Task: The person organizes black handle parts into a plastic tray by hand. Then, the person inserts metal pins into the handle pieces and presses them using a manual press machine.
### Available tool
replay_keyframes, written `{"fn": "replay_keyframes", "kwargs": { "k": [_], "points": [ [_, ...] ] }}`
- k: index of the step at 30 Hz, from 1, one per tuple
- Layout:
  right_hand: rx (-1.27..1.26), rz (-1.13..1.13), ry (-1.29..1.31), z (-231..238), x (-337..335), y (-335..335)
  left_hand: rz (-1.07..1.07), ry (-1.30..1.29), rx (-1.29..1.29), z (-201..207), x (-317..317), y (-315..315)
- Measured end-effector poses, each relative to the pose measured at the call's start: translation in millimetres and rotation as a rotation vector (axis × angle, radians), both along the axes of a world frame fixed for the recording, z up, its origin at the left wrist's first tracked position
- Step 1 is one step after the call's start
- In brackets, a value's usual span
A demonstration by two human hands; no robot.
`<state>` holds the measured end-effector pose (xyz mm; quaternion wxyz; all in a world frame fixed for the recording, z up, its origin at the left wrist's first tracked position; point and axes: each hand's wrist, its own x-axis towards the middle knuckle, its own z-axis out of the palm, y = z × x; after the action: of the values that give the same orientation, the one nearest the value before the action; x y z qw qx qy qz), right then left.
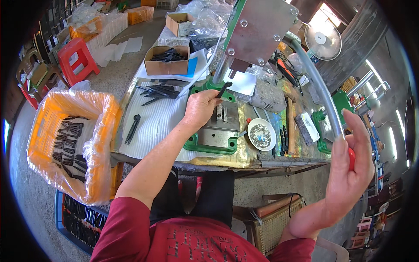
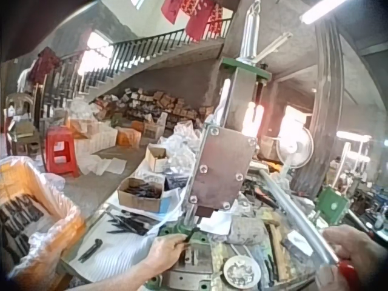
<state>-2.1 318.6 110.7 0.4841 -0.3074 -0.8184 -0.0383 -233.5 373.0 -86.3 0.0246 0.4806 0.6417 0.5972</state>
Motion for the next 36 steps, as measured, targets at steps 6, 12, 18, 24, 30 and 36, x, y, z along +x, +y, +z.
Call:
{"fn": "replay_keyframes", "kwargs": {
  "k": [6, 12, 18, 24, 30, 36],
  "points": [
    [0.136, 0.156, 0.027, -149, -13, 60, -0.053, 0.047, 0.021, 3, 7, 1],
    [0.050, 0.224, 0.025, -150, -8, 61, -0.003, 0.092, 0.043, 0, 4, 0],
    [0.061, 0.211, 0.051, -85, 9, 27, 0.001, 0.053, 0.010, -3, 2, 0],
    [0.078, 0.184, 0.049, -39, 19, 20, -0.010, 0.028, -0.058, 5, 1, 1],
    [0.145, 0.189, 0.028, -33, 21, 21, -0.013, -0.105, -0.105, 7, -3, 0],
    [0.204, 0.181, 0.153, -43, 29, 24, -0.220, -0.703, 0.059, 18, -7, -19]
  ]
}}
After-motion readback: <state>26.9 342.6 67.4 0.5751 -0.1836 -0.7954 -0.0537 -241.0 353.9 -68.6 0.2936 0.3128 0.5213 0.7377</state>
